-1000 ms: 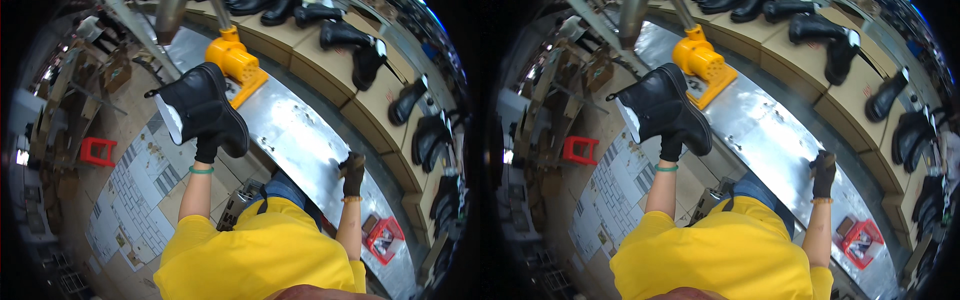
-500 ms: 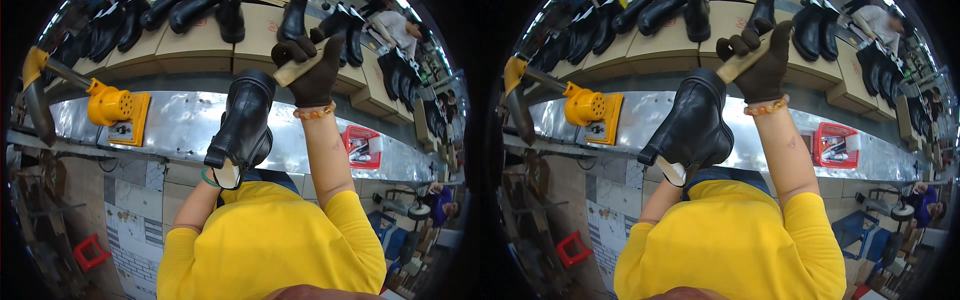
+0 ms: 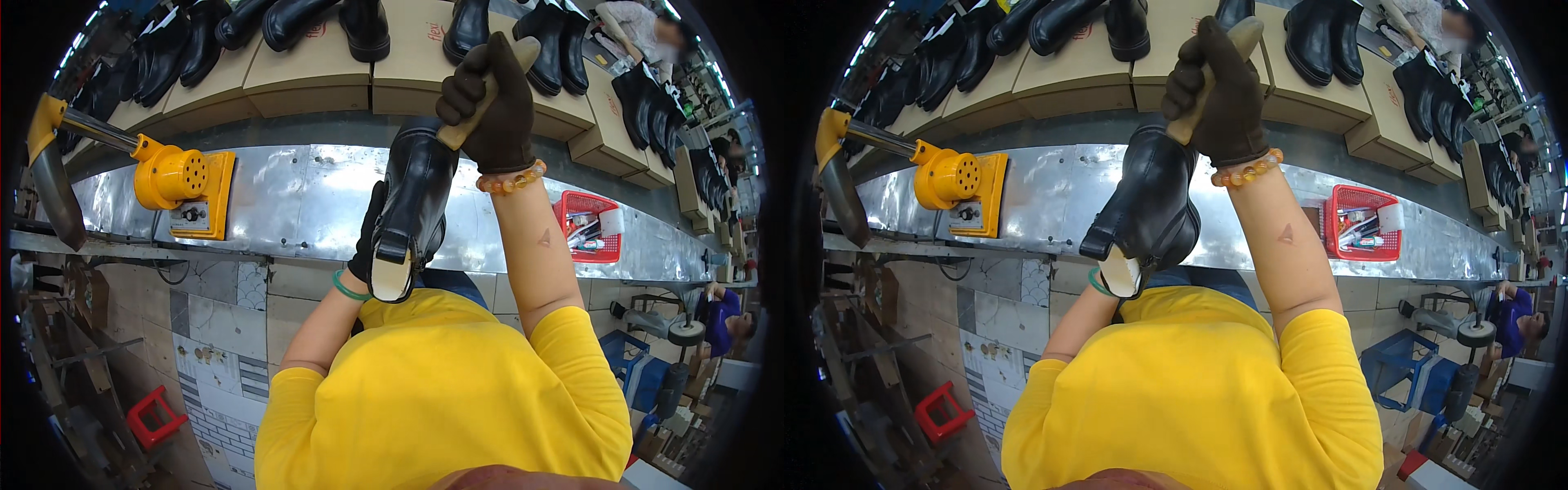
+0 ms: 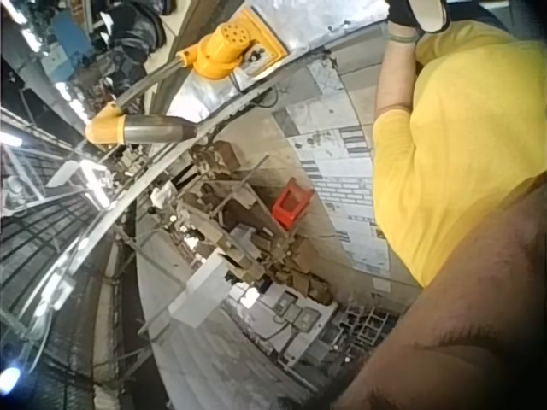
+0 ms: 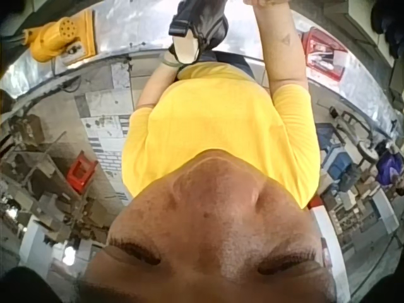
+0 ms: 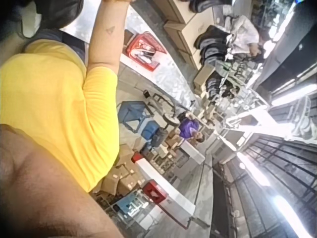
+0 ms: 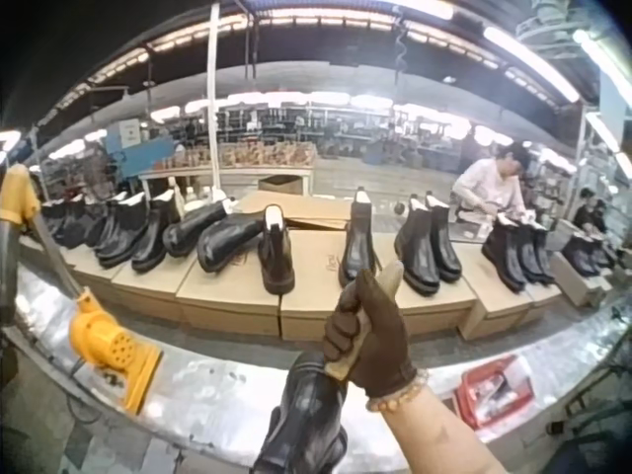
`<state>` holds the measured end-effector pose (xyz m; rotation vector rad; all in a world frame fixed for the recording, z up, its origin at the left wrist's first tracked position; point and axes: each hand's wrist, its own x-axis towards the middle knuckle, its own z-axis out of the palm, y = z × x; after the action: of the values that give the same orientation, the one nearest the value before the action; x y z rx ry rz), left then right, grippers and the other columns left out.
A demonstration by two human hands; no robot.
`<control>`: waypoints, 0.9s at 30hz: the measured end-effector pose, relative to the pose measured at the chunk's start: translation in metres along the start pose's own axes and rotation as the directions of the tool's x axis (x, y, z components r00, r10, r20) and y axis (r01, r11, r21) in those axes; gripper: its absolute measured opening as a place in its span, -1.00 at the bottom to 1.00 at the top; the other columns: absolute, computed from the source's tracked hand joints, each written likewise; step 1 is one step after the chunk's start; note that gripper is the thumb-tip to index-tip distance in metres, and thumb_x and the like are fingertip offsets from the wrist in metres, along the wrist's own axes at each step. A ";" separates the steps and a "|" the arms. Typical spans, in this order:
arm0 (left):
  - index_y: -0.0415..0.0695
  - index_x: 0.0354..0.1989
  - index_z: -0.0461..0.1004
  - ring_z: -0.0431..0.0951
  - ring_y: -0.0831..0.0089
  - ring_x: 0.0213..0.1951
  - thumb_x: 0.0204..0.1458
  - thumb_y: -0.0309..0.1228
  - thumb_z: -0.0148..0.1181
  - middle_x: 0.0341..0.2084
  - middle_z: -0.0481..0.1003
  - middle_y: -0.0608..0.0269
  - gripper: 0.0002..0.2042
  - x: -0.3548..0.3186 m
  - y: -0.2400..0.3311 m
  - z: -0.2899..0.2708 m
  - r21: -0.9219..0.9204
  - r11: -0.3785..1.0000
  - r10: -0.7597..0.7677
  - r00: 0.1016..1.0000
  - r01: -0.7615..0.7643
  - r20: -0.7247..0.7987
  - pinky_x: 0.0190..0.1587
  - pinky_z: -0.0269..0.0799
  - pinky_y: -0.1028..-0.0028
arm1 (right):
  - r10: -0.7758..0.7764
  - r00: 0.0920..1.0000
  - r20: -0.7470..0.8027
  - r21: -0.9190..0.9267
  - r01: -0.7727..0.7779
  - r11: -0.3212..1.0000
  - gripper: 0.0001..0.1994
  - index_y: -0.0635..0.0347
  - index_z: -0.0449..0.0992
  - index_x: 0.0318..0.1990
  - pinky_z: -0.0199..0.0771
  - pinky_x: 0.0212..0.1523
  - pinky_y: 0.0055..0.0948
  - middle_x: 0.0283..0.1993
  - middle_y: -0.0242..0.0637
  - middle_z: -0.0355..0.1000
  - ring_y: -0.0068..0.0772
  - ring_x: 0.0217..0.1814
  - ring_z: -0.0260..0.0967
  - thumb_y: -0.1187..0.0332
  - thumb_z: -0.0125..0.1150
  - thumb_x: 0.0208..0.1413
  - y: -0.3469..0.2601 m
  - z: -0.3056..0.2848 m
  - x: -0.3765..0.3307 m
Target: The person uses a wooden block to rub and polish the exterior of black leather boots. They handle the boots one at a time, picking them up from a cardboard box, applying the block to the leather surface, and then placing them back on the box. The process is repeated for multiple boots in a row.
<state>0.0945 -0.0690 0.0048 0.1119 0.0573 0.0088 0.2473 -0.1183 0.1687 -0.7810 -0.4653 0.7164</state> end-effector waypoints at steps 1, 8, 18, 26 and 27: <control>-0.14 0.22 0.13 0.42 0.28 0.04 0.16 0.07 -0.18 0.05 0.33 0.05 -0.40 -0.002 -0.002 0.004 0.096 0.994 0.044 0.999 -0.042 -0.025 0.13 0.34 0.29 | 0.002 1.000 -0.018 -0.044 -0.002 0.999 -0.67 0.00 0.35 -0.47 -0.08 -0.65 -0.56 -0.68 -0.56 -0.08 -0.63 -0.68 -0.13 -0.02 -0.03 0.17 0.000 0.000 -0.002; -0.14 0.18 0.17 0.45 0.31 -0.03 0.19 -0.02 -0.15 0.03 0.35 0.07 -0.48 0.002 -0.004 -0.013 0.055 0.998 0.019 0.999 -0.017 -0.043 0.09 0.37 0.33 | 0.044 0.998 0.044 -0.140 -0.037 0.990 -0.70 0.00 0.37 -0.39 -0.07 -0.66 -0.56 -0.66 -0.56 -0.07 -0.64 -0.67 -0.12 0.01 -0.06 0.20 -0.004 0.004 -0.011; 0.01 0.08 0.35 0.35 -0.04 -0.02 -0.50 -0.24 0.39 -0.01 0.32 -0.12 -0.25 -0.020 0.068 0.027 0.441 -0.839 0.084 0.724 -0.319 0.685 0.02 0.26 0.15 | 0.163 0.972 -0.168 -0.742 -0.233 0.629 -0.54 0.13 0.33 0.13 0.37 -0.57 -0.63 -0.28 -0.35 0.38 -0.61 -0.42 0.33 0.16 0.09 0.09 -0.022 -0.077 -0.052; 0.10 0.09 0.37 0.33 -0.01 0.04 -0.53 -0.20 0.43 0.06 0.31 -0.02 -0.23 -0.019 0.073 0.011 0.370 -0.881 -0.073 0.857 -0.296 0.511 0.10 0.22 0.14 | 0.309 0.926 -0.218 -0.695 -0.369 0.617 -0.30 0.30 0.21 0.18 0.39 -0.32 -0.54 -0.08 -0.23 0.34 -0.51 -0.20 0.32 0.15 0.25 -0.12 0.045 -0.129 -0.082; 0.04 0.11 0.34 0.32 0.00 0.06 -0.52 -0.17 0.45 0.08 0.29 -0.03 -0.19 -0.018 0.073 0.004 0.361 -0.885 -0.058 0.839 -0.293 0.541 0.12 0.22 0.15 | 0.300 0.925 -0.232 -0.673 -0.375 0.638 -0.29 0.31 0.20 0.19 0.38 -0.24 -0.54 -0.05 -0.21 0.33 -0.49 -0.16 0.31 0.16 0.25 -0.12 0.053 -0.144 -0.083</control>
<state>0.0766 0.0024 0.0180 2.7055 -0.2797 0.6711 0.2586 -0.2200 0.0273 -1.6749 -0.5130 0.8473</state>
